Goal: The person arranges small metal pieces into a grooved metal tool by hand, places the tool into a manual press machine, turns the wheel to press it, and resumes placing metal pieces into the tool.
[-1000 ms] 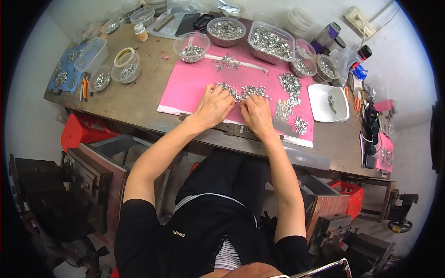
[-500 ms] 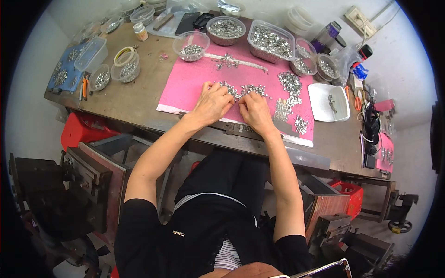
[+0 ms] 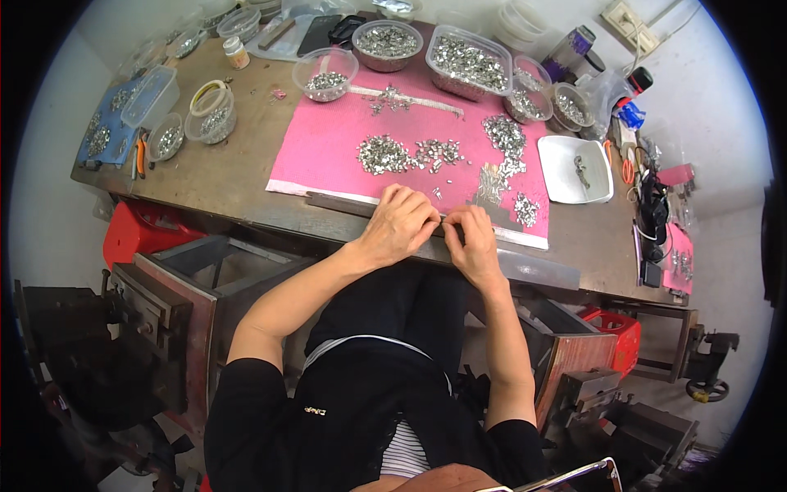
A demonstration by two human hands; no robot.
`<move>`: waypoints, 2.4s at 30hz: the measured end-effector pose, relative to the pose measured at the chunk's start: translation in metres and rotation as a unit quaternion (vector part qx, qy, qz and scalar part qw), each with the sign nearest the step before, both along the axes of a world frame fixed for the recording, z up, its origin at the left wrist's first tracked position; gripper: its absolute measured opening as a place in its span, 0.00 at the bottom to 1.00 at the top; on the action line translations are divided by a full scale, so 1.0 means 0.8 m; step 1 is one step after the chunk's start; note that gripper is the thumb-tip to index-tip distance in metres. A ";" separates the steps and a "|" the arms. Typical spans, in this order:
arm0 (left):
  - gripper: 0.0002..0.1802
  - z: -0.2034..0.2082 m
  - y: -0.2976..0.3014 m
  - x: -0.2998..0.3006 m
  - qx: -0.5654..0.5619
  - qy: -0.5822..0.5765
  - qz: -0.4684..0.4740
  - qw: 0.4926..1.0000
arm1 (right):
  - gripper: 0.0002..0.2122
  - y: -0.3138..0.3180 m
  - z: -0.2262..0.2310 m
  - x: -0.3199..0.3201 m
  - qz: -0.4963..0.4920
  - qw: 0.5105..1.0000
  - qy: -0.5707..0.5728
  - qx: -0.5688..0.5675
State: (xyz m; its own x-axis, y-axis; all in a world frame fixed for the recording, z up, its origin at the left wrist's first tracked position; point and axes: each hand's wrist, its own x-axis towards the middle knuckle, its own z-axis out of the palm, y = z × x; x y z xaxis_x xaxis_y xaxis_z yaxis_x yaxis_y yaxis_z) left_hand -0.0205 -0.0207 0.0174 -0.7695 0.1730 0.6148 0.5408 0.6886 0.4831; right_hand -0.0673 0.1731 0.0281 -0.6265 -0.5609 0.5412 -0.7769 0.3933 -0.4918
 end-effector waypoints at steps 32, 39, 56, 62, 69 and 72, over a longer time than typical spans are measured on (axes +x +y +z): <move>0.24 0.010 -0.063 0.015 -0.080 -0.177 0.042 0.980 | 0.08 -0.013 -0.010 -0.003 -0.058 0.998 0.034 -0.005; 0.05 0.003 -0.068 -0.022 -0.035 -0.040 0.139 0.989 | 0.05 -0.061 -0.007 -0.049 -0.002 0.998 0.019 0.056; 0.04 -0.007 -0.065 -0.048 -0.101 -0.025 0.077 0.992 | 0.04 -0.067 -0.016 -0.059 -0.010 0.999 -0.012 0.047; 0.05 -0.007 -0.071 -0.042 -0.084 -0.044 0.095 0.991 | 0.04 -0.079 -0.015 -0.048 -0.047 0.997 0.015 0.065; 0.05 0.002 -0.057 -0.042 -0.122 -0.067 0.140 0.980 | 0.03 -0.077 -0.016 -0.051 -0.063 0.993 0.015 0.095; 0.04 0.007 -0.063 -0.037 -0.137 -0.095 0.143 0.975 | 0.04 -0.050 -0.002 -0.051 -0.043 0.998 -0.027 0.027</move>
State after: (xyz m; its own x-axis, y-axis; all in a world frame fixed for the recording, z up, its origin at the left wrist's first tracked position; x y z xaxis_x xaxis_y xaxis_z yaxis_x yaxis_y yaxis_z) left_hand -0.0498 -0.0708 0.0228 -0.9064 0.0718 0.4163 0.2252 0.9159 0.3324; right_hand -0.1080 0.1333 0.0265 -0.7007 -0.5317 0.4757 -0.7123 0.4839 -0.5084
